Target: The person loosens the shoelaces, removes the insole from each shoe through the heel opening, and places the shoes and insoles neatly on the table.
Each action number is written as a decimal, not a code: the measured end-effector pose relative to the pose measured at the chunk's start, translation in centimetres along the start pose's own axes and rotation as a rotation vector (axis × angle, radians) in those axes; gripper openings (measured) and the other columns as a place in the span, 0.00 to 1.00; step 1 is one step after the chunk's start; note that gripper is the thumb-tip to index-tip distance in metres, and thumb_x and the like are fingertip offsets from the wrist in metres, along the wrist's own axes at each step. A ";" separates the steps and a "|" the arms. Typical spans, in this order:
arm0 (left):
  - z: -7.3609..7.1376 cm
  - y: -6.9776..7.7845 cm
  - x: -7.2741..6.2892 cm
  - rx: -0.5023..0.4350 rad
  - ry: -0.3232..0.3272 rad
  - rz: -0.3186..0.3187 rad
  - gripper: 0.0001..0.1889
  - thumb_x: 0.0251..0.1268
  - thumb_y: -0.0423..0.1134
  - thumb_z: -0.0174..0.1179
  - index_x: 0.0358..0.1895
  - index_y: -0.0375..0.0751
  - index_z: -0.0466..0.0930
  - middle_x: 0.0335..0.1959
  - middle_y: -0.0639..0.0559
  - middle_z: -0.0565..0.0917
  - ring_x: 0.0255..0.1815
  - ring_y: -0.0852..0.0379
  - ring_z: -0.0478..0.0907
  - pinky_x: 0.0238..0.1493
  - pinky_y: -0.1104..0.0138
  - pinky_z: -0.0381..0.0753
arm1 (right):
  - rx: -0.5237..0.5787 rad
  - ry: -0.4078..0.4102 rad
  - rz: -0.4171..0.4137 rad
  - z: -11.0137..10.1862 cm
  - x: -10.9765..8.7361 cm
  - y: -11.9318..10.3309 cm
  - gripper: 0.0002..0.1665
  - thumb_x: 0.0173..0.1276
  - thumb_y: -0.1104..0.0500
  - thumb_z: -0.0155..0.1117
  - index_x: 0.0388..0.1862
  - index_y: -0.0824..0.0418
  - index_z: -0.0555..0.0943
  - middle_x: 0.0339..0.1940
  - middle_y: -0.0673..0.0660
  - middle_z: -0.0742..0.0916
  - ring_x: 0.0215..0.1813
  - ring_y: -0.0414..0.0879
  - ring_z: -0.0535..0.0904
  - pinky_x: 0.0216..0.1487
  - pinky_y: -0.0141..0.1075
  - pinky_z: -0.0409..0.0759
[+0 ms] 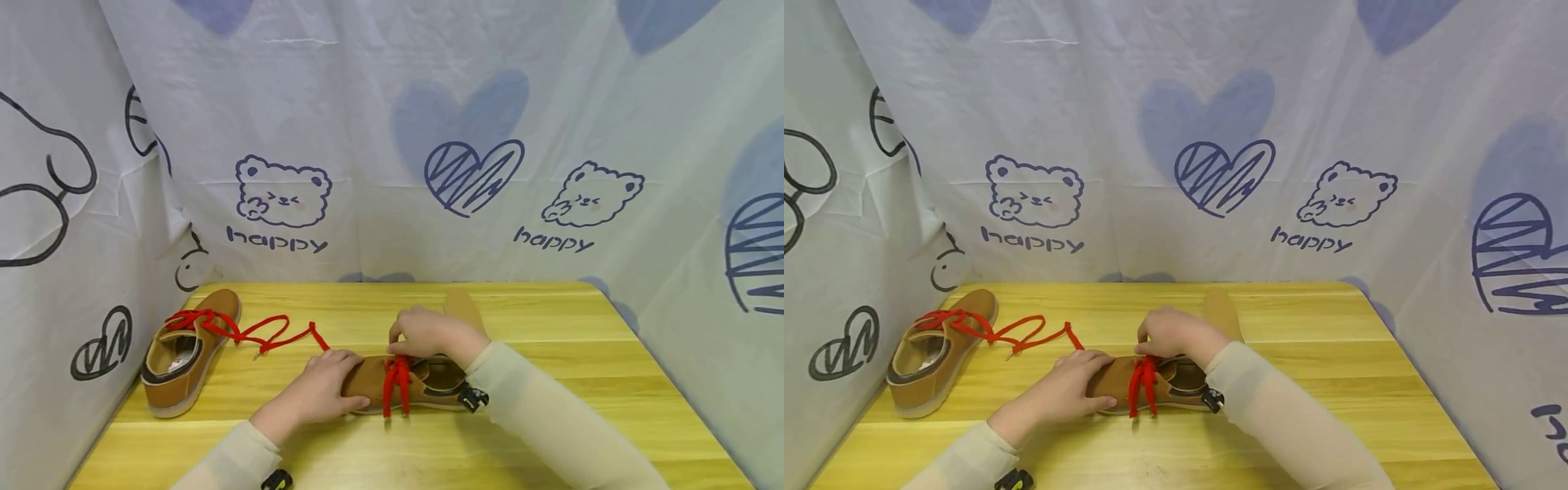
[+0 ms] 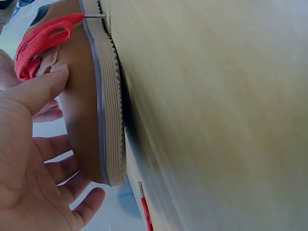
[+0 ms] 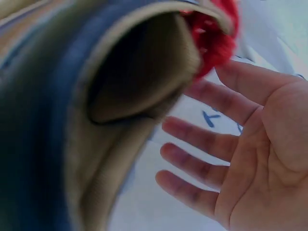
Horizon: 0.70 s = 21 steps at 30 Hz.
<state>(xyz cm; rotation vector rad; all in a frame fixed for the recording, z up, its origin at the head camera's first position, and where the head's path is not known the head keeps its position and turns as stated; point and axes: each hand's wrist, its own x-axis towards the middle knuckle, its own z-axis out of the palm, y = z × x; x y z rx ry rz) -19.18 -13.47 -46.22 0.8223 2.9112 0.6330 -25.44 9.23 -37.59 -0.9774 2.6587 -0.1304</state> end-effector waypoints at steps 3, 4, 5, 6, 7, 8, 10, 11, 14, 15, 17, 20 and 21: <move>0.1 0.1 0.0 -0.003 0.000 0.000 0.37 0.60 0.57 0.69 0.68 0.38 0.74 0.64 0.43 0.76 0.66 0.42 0.70 0.63 0.44 0.66 | -0.026 -0.008 0.053 0.7 0.3 -0.1 0.16 0.74 0.42 0.61 0.33 0.48 0.89 0.43 0.51 0.83 0.50 0.49 0.74 0.54 0.42 0.74; 0.1 0.1 0.0 -0.005 -0.001 -0.002 0.37 0.61 0.57 0.69 0.68 0.38 0.74 0.64 0.43 0.77 0.66 0.42 0.70 0.63 0.44 0.66 | -0.032 -0.009 0.071 0.8 0.3 0.0 0.17 0.73 0.41 0.61 0.30 0.47 0.88 0.42 0.50 0.83 0.49 0.48 0.73 0.51 0.40 0.74; 0.1 0.1 -0.1 -0.004 -0.002 -0.004 0.37 0.61 0.57 0.69 0.68 0.38 0.74 0.64 0.43 0.77 0.66 0.42 0.70 0.62 0.44 0.66 | -0.036 -0.006 0.082 0.9 0.4 0.0 0.19 0.72 0.40 0.62 0.26 0.47 0.87 0.41 0.49 0.82 0.47 0.47 0.72 0.49 0.39 0.73; 0.1 0.1 -0.1 -0.007 -0.002 -0.005 0.37 0.60 0.57 0.69 0.67 0.38 0.74 0.63 0.43 0.77 0.66 0.43 0.70 0.62 0.44 0.67 | -0.040 -0.002 0.088 1.0 0.4 0.0 0.20 0.72 0.39 0.62 0.23 0.46 0.86 0.39 0.48 0.82 0.46 0.47 0.71 0.47 0.38 0.73; 0.1 0.1 -0.1 -0.004 -0.002 -0.006 0.37 0.60 0.57 0.69 0.67 0.38 0.74 0.63 0.43 0.77 0.66 0.43 0.70 0.61 0.44 0.67 | -0.045 0.003 0.089 1.0 0.5 0.0 0.22 0.71 0.38 0.63 0.20 0.46 0.85 0.38 0.48 0.82 0.46 0.47 0.70 0.46 0.38 0.72; 0.1 0.1 -0.1 -0.003 0.000 -0.007 0.37 0.60 0.57 0.70 0.67 0.38 0.74 0.63 0.43 0.77 0.65 0.43 0.70 0.61 0.44 0.67 | -0.046 0.007 0.092 1.0 0.5 0.0 0.23 0.70 0.38 0.64 0.18 0.46 0.84 0.37 0.47 0.82 0.45 0.46 0.70 0.46 0.37 0.71; 0.1 0.0 -0.1 0.002 0.002 -0.010 0.37 0.60 0.57 0.70 0.67 0.38 0.74 0.63 0.44 0.77 0.65 0.43 0.71 0.61 0.44 0.67 | -0.048 0.015 0.084 1.0 0.6 -0.1 0.23 0.67 0.38 0.67 0.16 0.46 0.83 0.34 0.44 0.82 0.44 0.45 0.70 0.46 0.36 0.70; 0.1 0.0 -0.1 0.004 0.003 -0.011 0.37 0.60 0.57 0.70 0.67 0.38 0.74 0.63 0.44 0.77 0.65 0.43 0.71 0.62 0.44 0.67 | -0.048 0.016 0.075 0.9 0.6 -0.1 0.22 0.66 0.39 0.69 0.15 0.46 0.83 0.32 0.44 0.81 0.43 0.45 0.70 0.46 0.36 0.70; 0.1 0.0 -0.1 0.008 0.007 -0.014 0.37 0.60 0.57 0.70 0.67 0.38 0.74 0.63 0.44 0.77 0.66 0.43 0.71 0.62 0.44 0.67 | -0.036 0.024 0.025 0.9 0.9 -0.1 0.20 0.64 0.45 0.73 0.15 0.48 0.82 0.25 0.41 0.81 0.39 0.44 0.70 0.50 0.37 0.68; 0.1 0.0 -0.1 0.009 0.008 -0.014 0.37 0.60 0.58 0.70 0.67 0.38 0.74 0.63 0.44 0.77 0.65 0.43 0.71 0.62 0.44 0.67 | -0.027 0.024 0.008 0.9 0.9 -0.1 0.20 0.64 0.48 0.73 0.14 0.49 0.82 0.23 0.41 0.81 0.38 0.45 0.70 0.51 0.37 0.68; 0.1 -0.1 0.0 0.007 0.009 -0.011 0.37 0.60 0.58 0.70 0.67 0.38 0.74 0.63 0.44 0.77 0.65 0.44 0.71 0.62 0.45 0.68 | -0.015 0.025 -0.017 0.8 1.0 -0.1 0.18 0.64 0.54 0.73 0.14 0.50 0.81 0.24 0.42 0.81 0.39 0.46 0.71 0.52 0.39 0.69; 0.2 -0.1 0.0 0.005 0.009 -0.006 0.37 0.59 0.58 0.70 0.67 0.38 0.74 0.63 0.45 0.77 0.65 0.44 0.71 0.61 0.45 0.68 | -0.011 0.038 -0.045 0.6 1.0 -0.1 0.17 0.64 0.61 0.70 0.15 0.50 0.81 0.34 0.46 0.84 0.48 0.49 0.73 0.59 0.42 0.70; 0.2 -0.1 0.1 0.006 0.010 -0.005 0.37 0.59 0.58 0.70 0.67 0.38 0.74 0.63 0.45 0.77 0.65 0.44 0.71 0.61 0.45 0.68 | -0.018 0.049 -0.054 0.5 0.9 0.0 0.16 0.64 0.61 0.70 0.16 0.50 0.81 0.38 0.48 0.85 0.51 0.51 0.75 0.62 0.43 0.70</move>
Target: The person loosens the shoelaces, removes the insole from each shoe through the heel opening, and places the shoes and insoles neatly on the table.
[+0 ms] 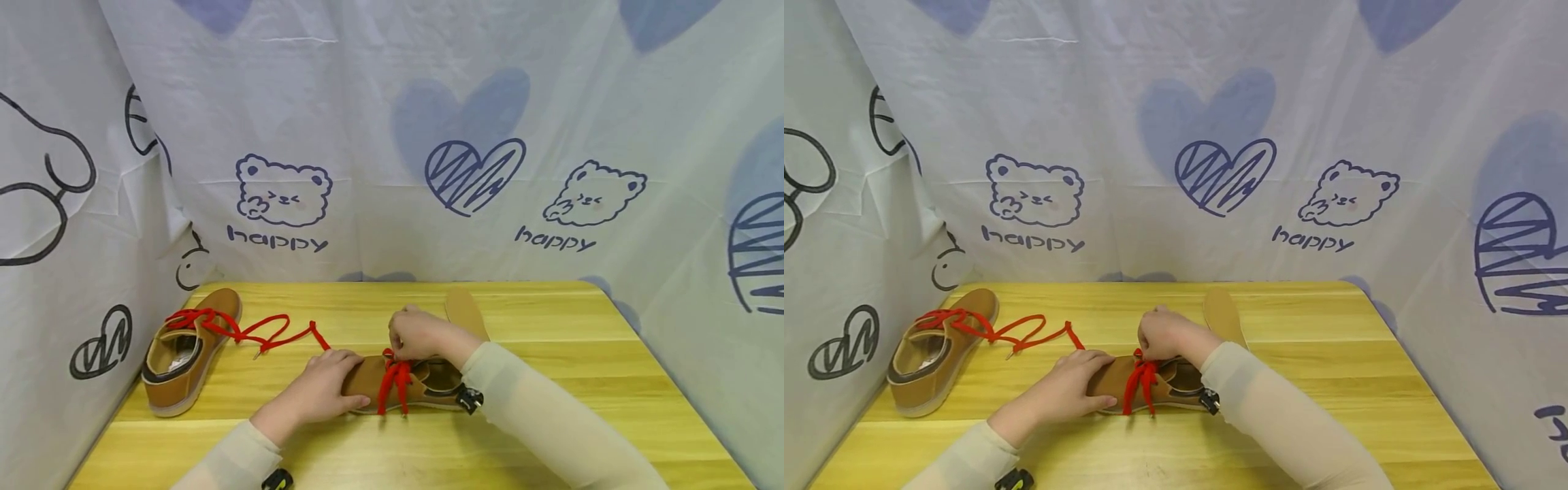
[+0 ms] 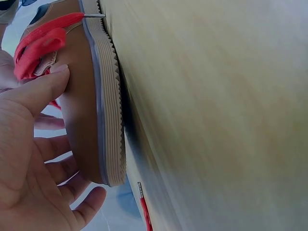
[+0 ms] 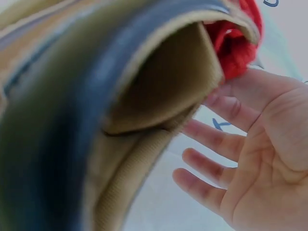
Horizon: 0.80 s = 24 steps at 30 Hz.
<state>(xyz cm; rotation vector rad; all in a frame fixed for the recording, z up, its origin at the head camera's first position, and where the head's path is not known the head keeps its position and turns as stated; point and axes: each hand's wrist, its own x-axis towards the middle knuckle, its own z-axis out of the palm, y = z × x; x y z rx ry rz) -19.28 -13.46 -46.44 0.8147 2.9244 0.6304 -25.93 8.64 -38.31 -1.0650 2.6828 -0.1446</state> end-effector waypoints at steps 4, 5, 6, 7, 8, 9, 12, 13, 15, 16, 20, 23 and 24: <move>0.0 0.0 0.0 0.000 0.000 -0.004 0.37 0.60 0.58 0.70 0.67 0.39 0.74 0.63 0.45 0.77 0.65 0.44 0.70 0.62 0.46 0.68 | -0.046 0.071 -0.016 -1.0 -0.3 0.5 0.15 0.65 0.60 0.70 0.19 0.52 0.81 0.52 0.56 0.85 0.62 0.54 0.75 0.69 0.47 0.66; 0.0 0.1 0.0 -0.002 -0.001 -0.006 0.37 0.60 0.58 0.70 0.67 0.38 0.74 0.64 0.45 0.77 0.66 0.44 0.70 0.62 0.46 0.68 | -0.060 0.098 -0.025 -1.4 -0.3 0.8 0.14 0.65 0.61 0.70 0.19 0.53 0.81 0.52 0.57 0.85 0.62 0.54 0.76 0.70 0.47 0.65; 0.0 0.1 0.0 -0.006 -0.001 -0.008 0.37 0.59 0.58 0.70 0.67 0.38 0.74 0.64 0.45 0.77 0.66 0.44 0.70 0.62 0.46 0.67 | -0.075 0.120 -0.027 -1.8 -0.4 1.0 0.14 0.65 0.60 0.70 0.20 0.54 0.81 0.51 0.57 0.86 0.62 0.54 0.76 0.70 0.48 0.64; 0.0 0.1 0.0 -0.010 -0.001 -0.010 0.38 0.59 0.58 0.70 0.67 0.38 0.74 0.64 0.44 0.77 0.66 0.44 0.70 0.63 0.45 0.67 | -0.080 0.142 -0.023 -2.3 -0.5 1.3 0.13 0.65 0.61 0.70 0.20 0.55 0.81 0.51 0.58 0.86 0.61 0.55 0.76 0.70 0.49 0.64; -0.1 0.1 0.0 -0.014 0.000 -0.011 0.38 0.59 0.57 0.70 0.67 0.37 0.74 0.64 0.44 0.77 0.66 0.43 0.70 0.63 0.45 0.67 | -0.086 0.163 -0.021 -2.7 -0.5 1.6 0.12 0.65 0.62 0.70 0.21 0.56 0.81 0.49 0.57 0.86 0.60 0.55 0.77 0.70 0.49 0.64; -0.1 0.2 0.0 -0.019 -0.001 -0.013 0.38 0.59 0.57 0.70 0.67 0.37 0.74 0.64 0.43 0.77 0.66 0.43 0.70 0.64 0.45 0.67 | -0.092 0.183 -0.019 -3.1 -0.6 1.9 0.12 0.65 0.62 0.69 0.22 0.57 0.81 0.46 0.57 0.86 0.59 0.55 0.78 0.71 0.50 0.63; -0.1 0.2 0.0 -0.024 -0.005 -0.012 0.38 0.59 0.57 0.70 0.67 0.37 0.74 0.64 0.43 0.77 0.66 0.42 0.70 0.64 0.45 0.66 | -0.097 0.230 0.024 -4.2 -0.6 3.1 0.10 0.67 0.62 0.69 0.24 0.58 0.82 0.43 0.56 0.87 0.56 0.55 0.79 0.73 0.53 0.60; -0.1 0.2 0.0 -0.024 -0.005 -0.010 0.38 0.59 0.57 0.70 0.67 0.37 0.74 0.64 0.43 0.77 0.66 0.43 0.70 0.64 0.45 0.66 | -0.106 0.244 0.043 -4.5 -0.7 3.5 0.10 0.67 0.62 0.69 0.24 0.58 0.83 0.41 0.55 0.87 0.55 0.55 0.80 0.73 0.53 0.60; -0.1 0.2 0.0 -0.023 -0.006 -0.007 0.38 0.59 0.58 0.70 0.67 0.37 0.74 0.64 0.43 0.76 0.66 0.43 0.70 0.63 0.45 0.67 | -0.139 0.278 0.081 -5.1 -0.7 4.3 0.10 0.68 0.61 0.69 0.25 0.59 0.83 0.39 0.55 0.87 0.53 0.55 0.80 0.73 0.53 0.60; -0.1 0.2 0.0 -0.021 -0.005 -0.004 0.38 0.59 0.58 0.70 0.67 0.37 0.74 0.64 0.43 0.76 0.66 0.43 0.70 0.63 0.45 0.67 | -0.149 0.295 0.111 -5.4 -0.7 4.7 0.10 0.68 0.61 0.69 0.26 0.59 0.84 0.40 0.56 0.87 0.52 0.55 0.80 0.73 0.52 0.62; -0.1 0.1 0.0 -0.020 -0.002 -0.001 0.39 0.59 0.58 0.70 0.67 0.36 0.74 0.64 0.43 0.76 0.66 0.42 0.70 0.63 0.45 0.67 | -0.155 0.368 0.234 -5.9 -0.6 6.3 0.08 0.70 0.59 0.67 0.34 0.63 0.86 0.43 0.59 0.86 0.51 0.58 0.78 0.64 0.49 0.71; -0.1 0.1 -0.1 -0.023 -0.003 0.000 0.39 0.59 0.57 0.71 0.67 0.36 0.74 0.64 0.43 0.76 0.65 0.42 0.70 0.62 0.44 0.67 | -0.092 0.370 0.329 -5.6 -0.7 6.9 0.15 0.75 0.54 0.62 0.45 0.66 0.86 0.49 0.62 0.84 0.55 0.60 0.76 0.63 0.50 0.72; -0.1 0.1 -0.1 -0.025 -0.003 0.000 0.39 0.59 0.57 0.71 0.67 0.36 0.74 0.64 0.43 0.76 0.65 0.42 0.70 0.62 0.44 0.67 | -0.075 0.361 0.351 -5.4 -0.7 7.0 0.17 0.76 0.52 0.60 0.47 0.65 0.85 0.50 0.63 0.84 0.56 0.60 0.76 0.63 0.51 0.71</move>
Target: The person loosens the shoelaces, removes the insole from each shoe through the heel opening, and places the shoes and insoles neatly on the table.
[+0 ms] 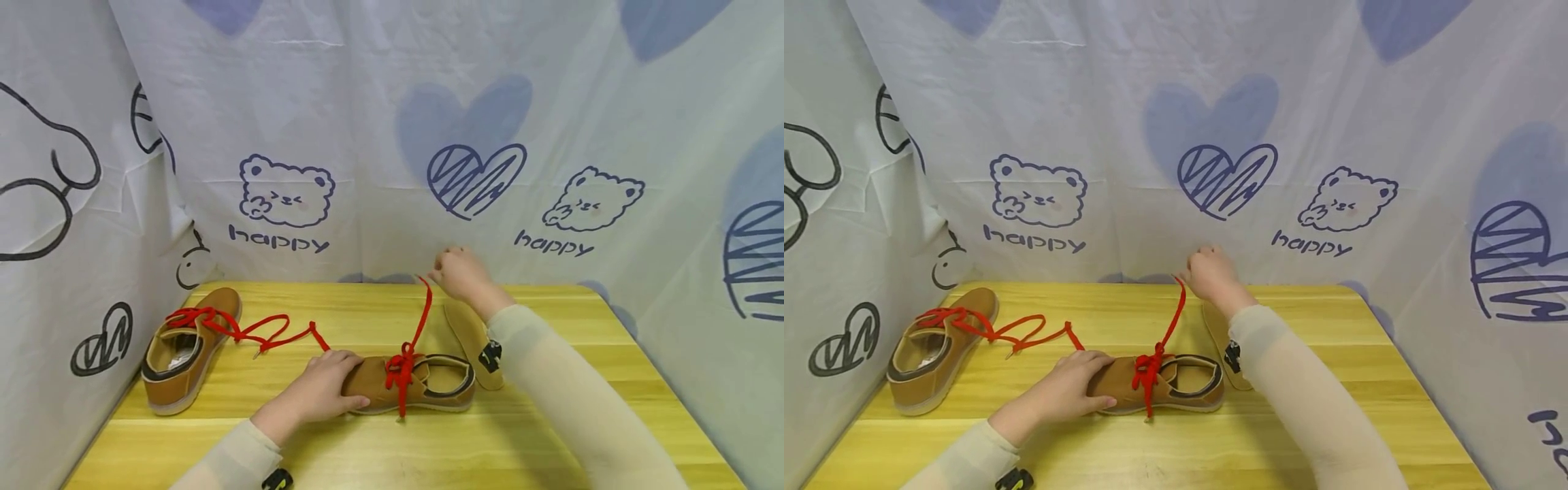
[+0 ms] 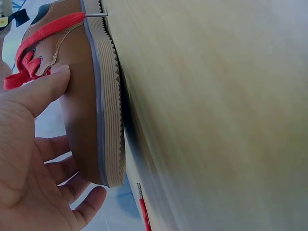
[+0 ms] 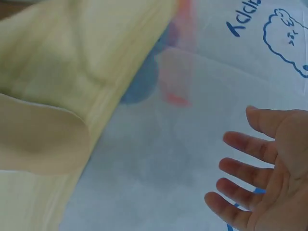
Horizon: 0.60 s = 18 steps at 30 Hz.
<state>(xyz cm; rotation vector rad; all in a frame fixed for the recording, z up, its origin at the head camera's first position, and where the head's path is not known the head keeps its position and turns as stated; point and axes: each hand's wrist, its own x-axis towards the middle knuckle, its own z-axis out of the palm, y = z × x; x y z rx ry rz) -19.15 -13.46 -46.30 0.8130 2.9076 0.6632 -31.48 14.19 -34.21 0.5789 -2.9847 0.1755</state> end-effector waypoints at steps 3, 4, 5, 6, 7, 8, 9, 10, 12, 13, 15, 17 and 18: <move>0.0 0.0 -0.1 -0.002 0.001 -0.002 0.39 0.58 0.57 0.71 0.67 0.36 0.74 0.64 0.43 0.76 0.65 0.42 0.70 0.62 0.44 0.67 | 0.004 -0.050 0.018 0.4 -0.6 -0.4 0.20 0.76 0.48 0.59 0.46 0.63 0.86 0.48 0.60 0.85 0.54 0.59 0.77 0.62 0.52 0.71; 0.0 0.0 -0.1 -0.004 0.001 -0.004 0.39 0.58 0.57 0.71 0.67 0.36 0.74 0.64 0.42 0.76 0.65 0.42 0.70 0.62 0.44 0.67 | -0.004 -0.067 0.008 0.5 -0.8 -0.7 0.19 0.76 0.48 0.60 0.42 0.61 0.87 0.44 0.58 0.85 0.51 0.58 0.78 0.61 0.51 0.72; -0.1 0.1 -0.1 -0.002 0.002 -0.005 0.39 0.58 0.57 0.71 0.67 0.36 0.74 0.64 0.42 0.76 0.65 0.42 0.70 0.62 0.44 0.67 | -0.021 -0.093 -0.005 0.5 -1.0 -1.1 0.19 0.76 0.47 0.60 0.38 0.60 0.87 0.40 0.57 0.86 0.48 0.56 0.79 0.59 0.51 0.73; -0.1 0.1 -0.1 -0.003 0.003 -0.006 0.39 0.58 0.57 0.71 0.67 0.36 0.74 0.64 0.42 0.76 0.65 0.42 0.70 0.62 0.44 0.67 | -0.035 -0.121 -0.019 0.5 -1.2 -1.5 0.20 0.75 0.46 0.60 0.33 0.59 0.86 0.35 0.56 0.86 0.44 0.55 0.79 0.57 0.50 0.74; -0.1 0.1 -0.2 -0.004 0.003 -0.009 0.39 0.58 0.57 0.71 0.67 0.36 0.74 0.64 0.42 0.76 0.65 0.42 0.70 0.61 0.45 0.67 | -0.055 -0.151 -0.034 0.5 -1.5 -2.0 0.20 0.75 0.46 0.60 0.28 0.58 0.85 0.31 0.54 0.85 0.41 0.53 0.79 0.55 0.49 0.73; -0.1 0.1 -0.2 -0.004 0.003 -0.011 0.39 0.58 0.57 0.71 0.67 0.36 0.74 0.64 0.42 0.76 0.65 0.42 0.70 0.61 0.45 0.68 | -0.066 -0.185 -0.047 0.5 -1.8 -2.6 0.21 0.75 0.45 0.60 0.25 0.56 0.83 0.28 0.52 0.84 0.39 0.52 0.78 0.56 0.49 0.73; -0.1 0.2 -0.2 -0.003 0.003 -0.012 0.38 0.58 0.57 0.71 0.67 0.36 0.74 0.64 0.42 0.76 0.65 0.42 0.70 0.61 0.45 0.67 | -0.073 -0.218 -0.053 0.5 -2.0 -3.1 0.23 0.75 0.45 0.60 0.23 0.55 0.82 0.26 0.51 0.83 0.38 0.51 0.78 0.56 0.49 0.73; -0.1 0.2 -0.2 -0.006 0.003 -0.013 0.38 0.58 0.56 0.71 0.67 0.36 0.74 0.64 0.42 0.77 0.65 0.42 0.70 0.61 0.45 0.67 | -0.079 -0.249 -0.060 0.5 -2.2 -3.6 0.24 0.75 0.44 0.60 0.20 0.55 0.80 0.24 0.50 0.82 0.38 0.50 0.77 0.58 0.49 0.72; -0.2 0.2 -0.1 -0.007 0.003 -0.015 0.38 0.58 0.56 0.71 0.67 0.36 0.74 0.64 0.42 0.76 0.65 0.42 0.70 0.61 0.45 0.67 | -0.077 -0.290 -0.050 0.7 -2.7 -4.5 0.25 0.74 0.43 0.61 0.19 0.54 0.80 0.23 0.49 0.82 0.39 0.50 0.78 0.61 0.48 0.73; -0.2 0.3 -0.1 -0.007 0.003 -0.016 0.38 0.58 0.56 0.71 0.67 0.36 0.74 0.64 0.43 0.76 0.65 0.42 0.70 0.62 0.45 0.67 | -0.076 -0.303 -0.039 0.7 -2.9 -5.0 0.24 0.73 0.42 0.62 0.19 0.53 0.80 0.24 0.48 0.82 0.40 0.51 0.79 0.60 0.48 0.74; -0.2 0.3 -0.1 -0.007 0.002 -0.015 0.38 0.58 0.57 0.71 0.67 0.36 0.74 0.64 0.43 0.77 0.65 0.43 0.70 0.61 0.45 0.68 | -0.084 -0.323 -0.009 1.0 -3.4 -5.7 0.24 0.71 0.40 0.63 0.19 0.52 0.80 0.26 0.48 0.82 0.41 0.51 0.80 0.52 0.47 0.79; -0.1 0.3 -0.1 -0.007 0.004 -0.012 0.38 0.59 0.57 0.71 0.67 0.37 0.74 0.64 0.43 0.77 0.65 0.43 0.70 0.61 0.45 0.68 | -0.099 -0.328 0.008 1.4 -3.7 -6.3 0.24 0.69 0.38 0.65 0.20 0.52 0.80 0.28 0.48 0.82 0.43 0.51 0.80 0.45 0.45 0.80; -0.1 0.3 -0.1 -0.007 0.005 -0.010 0.38 0.59 0.57 0.71 0.67 0.37 0.74 0.63 0.43 0.77 0.65 0.43 0.71 0.61 0.45 0.68 | -0.108 -0.325 0.010 1.6 -3.9 -6.6 0.24 0.68 0.38 0.65 0.20 0.51 0.79 0.30 0.48 0.82 0.45 0.52 0.79 0.40 0.45 0.80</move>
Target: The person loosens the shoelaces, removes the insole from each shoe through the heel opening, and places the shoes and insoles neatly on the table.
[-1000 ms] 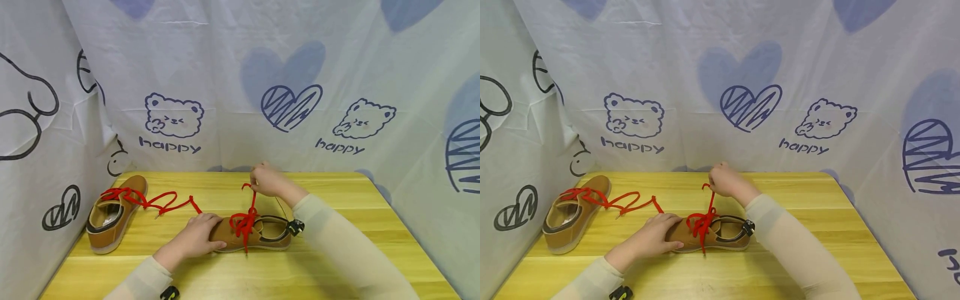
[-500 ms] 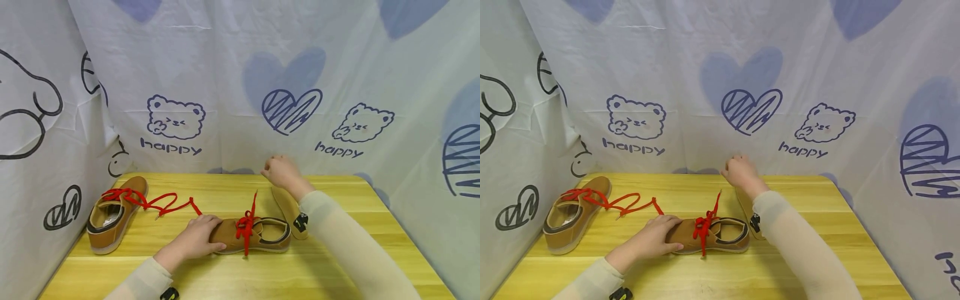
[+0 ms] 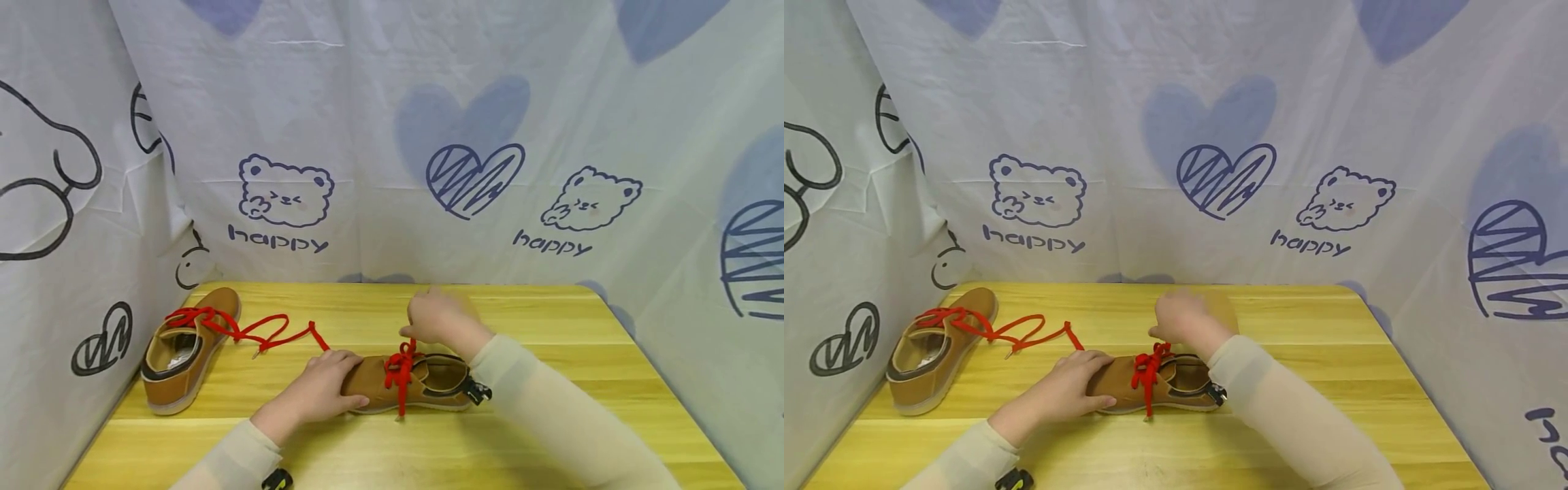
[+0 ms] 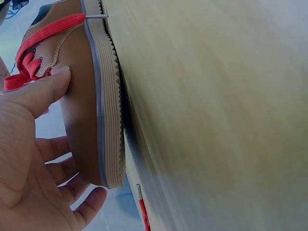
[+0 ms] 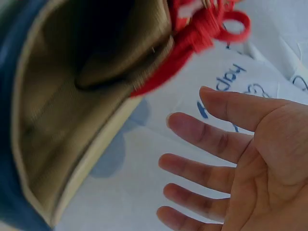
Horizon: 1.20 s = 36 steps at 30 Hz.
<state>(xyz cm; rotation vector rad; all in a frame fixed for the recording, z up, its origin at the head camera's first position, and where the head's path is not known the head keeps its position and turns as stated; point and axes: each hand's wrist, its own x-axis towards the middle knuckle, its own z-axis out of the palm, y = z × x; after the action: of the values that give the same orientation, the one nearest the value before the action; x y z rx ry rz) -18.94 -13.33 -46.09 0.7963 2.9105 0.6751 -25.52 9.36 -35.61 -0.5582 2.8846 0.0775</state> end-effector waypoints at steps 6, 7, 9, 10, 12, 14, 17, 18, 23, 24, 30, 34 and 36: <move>0.2 -0.2 0.1 0.003 0.002 0.003 0.38 0.59 0.57 0.70 0.67 0.37 0.74 0.64 0.44 0.77 0.66 0.43 0.70 0.62 0.45 0.67 | -0.002 -0.005 0.015 1.3 -0.2 -1.1 0.26 0.68 0.37 0.65 0.20 0.54 0.79 0.35 0.53 0.84 0.56 0.57 0.76 0.48 0.49 0.81; 0.2 -0.2 0.1 0.001 0.001 0.003 0.38 0.59 0.57 0.70 0.67 0.37 0.74 0.64 0.44 0.77 0.66 0.43 0.70 0.62 0.45 0.67 | 0.000 -0.013 0.027 1.4 -0.2 -1.3 0.26 0.67 0.36 0.66 0.20 0.54 0.79 0.34 0.53 0.84 0.55 0.57 0.77 0.46 0.49 0.81; 0.2 -0.2 0.0 0.000 -0.001 0.004 0.38 0.59 0.57 0.71 0.67 0.37 0.74 0.64 0.43 0.77 0.66 0.43 0.70 0.62 0.45 0.68 | 0.013 -0.024 0.037 1.7 -0.3 -1.5 0.26 0.66 0.37 0.67 0.20 0.54 0.79 0.31 0.52 0.83 0.50 0.55 0.78 0.42 0.46 0.81; 0.2 -0.2 0.0 -0.001 -0.002 0.005 0.38 0.59 0.57 0.71 0.67 0.37 0.74 0.64 0.43 0.77 0.65 0.43 0.70 0.61 0.45 0.68 | 0.018 -0.032 0.034 1.7 -0.3 -1.5 0.25 0.66 0.38 0.68 0.19 0.54 0.79 0.29 0.52 0.83 0.45 0.53 0.78 0.39 0.45 0.80; 0.2 -0.2 0.0 -0.003 -0.003 0.008 0.38 0.58 0.57 0.71 0.67 0.37 0.74 0.63 0.43 0.77 0.65 0.43 0.70 0.61 0.45 0.68 | 0.028 -0.046 0.017 1.9 -0.4 -1.6 0.24 0.66 0.42 0.69 0.17 0.54 0.78 0.24 0.51 0.82 0.38 0.51 0.79 0.33 0.42 0.78; 0.2 -0.2 0.0 -0.002 -0.003 0.007 0.38 0.59 0.57 0.71 0.67 0.37 0.74 0.63 0.43 0.77 0.65 0.43 0.70 0.61 0.45 0.68 | 0.039 -0.051 -0.015 1.9 -0.5 -1.6 0.22 0.65 0.48 0.69 0.14 0.53 0.77 0.19 0.49 0.80 0.30 0.47 0.77 0.29 0.40 0.76; 0.1 -0.2 0.0 0.002 -0.002 0.005 0.38 0.59 0.57 0.71 0.67 0.37 0.74 0.63 0.44 0.77 0.65 0.43 0.70 0.61 0.45 0.68 | 0.065 -0.042 -0.068 1.7 -0.4 -1.5 0.23 0.64 0.56 0.67 0.10 0.52 0.74 0.12 0.46 0.74 0.21 0.43 0.68 0.26 0.37 0.71; 0.1 -0.2 0.0 0.004 -0.001 0.004 0.38 0.59 0.57 0.70 0.67 0.37 0.74 0.63 0.44 0.77 0.65 0.43 0.70 0.61 0.45 0.68 | 0.073 -0.035 -0.080 1.6 -0.3 -1.4 0.24 0.63 0.58 0.67 0.09 0.52 0.71 0.10 0.46 0.70 0.18 0.42 0.64 0.27 0.36 0.68; 0.1 0.0 0.1 0.008 -0.002 0.001 0.38 0.59 0.58 0.70 0.67 0.37 0.74 0.64 0.44 0.77 0.65 0.43 0.71 0.61 0.46 0.68 | 0.171 0.044 -0.084 -0.1 0.1 -0.5 0.28 0.63 0.59 0.66 0.10 0.52 0.61 0.10 0.46 0.59 0.18 0.41 0.52 0.25 0.34 0.58; 0.1 0.0 0.1 0.007 -0.002 0.001 0.38 0.59 0.58 0.70 0.67 0.37 0.74 0.64 0.44 0.77 0.64 0.43 0.71 0.61 0.45 0.68 | 0.195 0.068 -0.075 -0.6 0.2 -0.4 0.28 0.63 0.59 0.66 0.10 0.52 0.61 0.10 0.46 0.60 0.18 0.40 0.53 0.24 0.33 0.58; 0.2 0.0 0.1 0.012 0.005 -0.001 0.38 0.59 0.57 0.71 0.67 0.37 0.74 0.64 0.44 0.76 0.65 0.43 0.71 0.61 0.46 0.68 | 0.267 0.245 -0.056 -2.7 1.1 0.3 0.27 0.63 0.61 0.62 0.09 0.53 0.61 0.12 0.48 0.61 0.17 0.42 0.55 0.24 0.33 0.58; 0.4 -0.1 0.1 0.026 0.011 -0.006 0.38 0.59 0.58 0.70 0.67 0.38 0.74 0.64 0.44 0.76 0.65 0.43 0.70 0.62 0.46 0.68 | 0.239 0.381 -0.039 -2.7 2.0 0.5 0.18 0.69 0.56 0.61 0.18 0.57 0.76 0.25 0.52 0.77 0.32 0.48 0.70 0.37 0.39 0.72; 0.5 -0.1 0.1 0.025 0.011 -0.003 0.38 0.59 0.57 0.70 0.67 0.37 0.74 0.64 0.43 0.76 0.65 0.43 0.70 0.63 0.45 0.68 | 0.206 0.404 -0.037 -2.4 2.3 0.6 0.16 0.74 0.50 0.60 0.30 0.58 0.84 0.39 0.55 0.82 0.45 0.52 0.73 0.50 0.43 0.74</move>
<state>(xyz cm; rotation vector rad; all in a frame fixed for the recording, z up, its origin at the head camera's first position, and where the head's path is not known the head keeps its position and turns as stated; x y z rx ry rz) -19.04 -13.16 -46.57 0.7936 2.9354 0.6464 -28.23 8.84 -33.73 -0.6508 3.2097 -0.3770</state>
